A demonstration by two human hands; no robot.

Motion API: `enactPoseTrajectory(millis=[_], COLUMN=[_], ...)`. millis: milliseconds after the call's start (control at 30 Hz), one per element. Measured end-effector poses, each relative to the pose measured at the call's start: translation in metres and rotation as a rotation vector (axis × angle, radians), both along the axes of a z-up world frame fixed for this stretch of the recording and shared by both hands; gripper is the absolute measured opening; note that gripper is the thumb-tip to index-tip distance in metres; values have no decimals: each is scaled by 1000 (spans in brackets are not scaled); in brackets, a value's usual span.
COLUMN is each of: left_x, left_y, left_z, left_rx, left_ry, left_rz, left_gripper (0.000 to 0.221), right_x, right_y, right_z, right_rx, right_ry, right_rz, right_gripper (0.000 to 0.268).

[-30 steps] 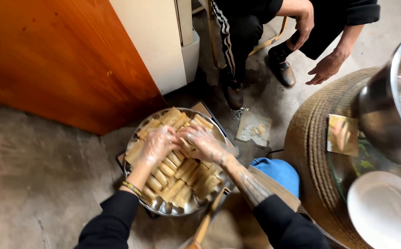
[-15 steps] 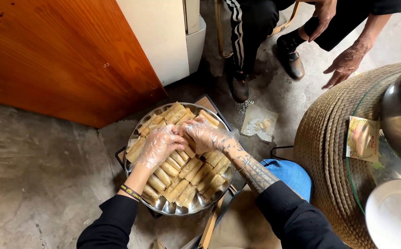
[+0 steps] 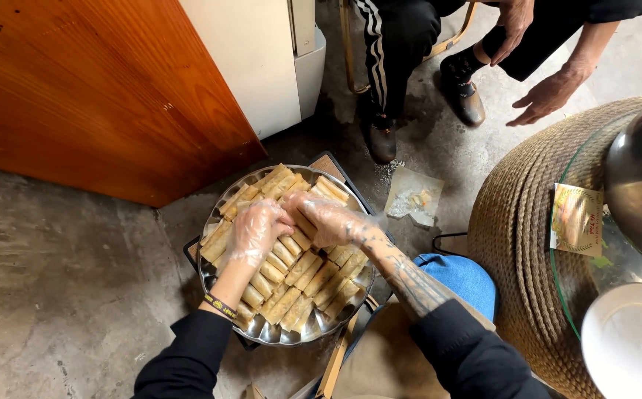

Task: Assembling and rolling spring rolls by hand using wrappers and filling

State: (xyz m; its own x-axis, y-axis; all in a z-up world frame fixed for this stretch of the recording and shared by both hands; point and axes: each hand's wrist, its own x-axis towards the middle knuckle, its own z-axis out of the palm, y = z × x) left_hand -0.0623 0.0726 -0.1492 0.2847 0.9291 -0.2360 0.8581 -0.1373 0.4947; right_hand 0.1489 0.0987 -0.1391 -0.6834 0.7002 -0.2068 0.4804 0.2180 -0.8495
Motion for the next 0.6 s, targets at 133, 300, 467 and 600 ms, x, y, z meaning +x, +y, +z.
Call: enactPoseTrajectory(millis=[133,300,467,600], left_x=[-1,24,26,60], left_y=[-23,-55,-54,-41], left_z=[-31,-19,-38,-58], left_rx=[159,391,549,693], left_ry=[-42,-28,-134,-282], left_rz=[90,30,-174,-405], left_gripper=[22,61,52,56], right_x=[39,11,-24,-6], right_y=[-29,-78,-85,-90], right_z=[-24,-11,-90,10], right_rx=[641,519,501,284], right_ry=[295,26,-85,98], right_rz=[-143,-309,-491,-578], right_gripper=[109,78,78,56])
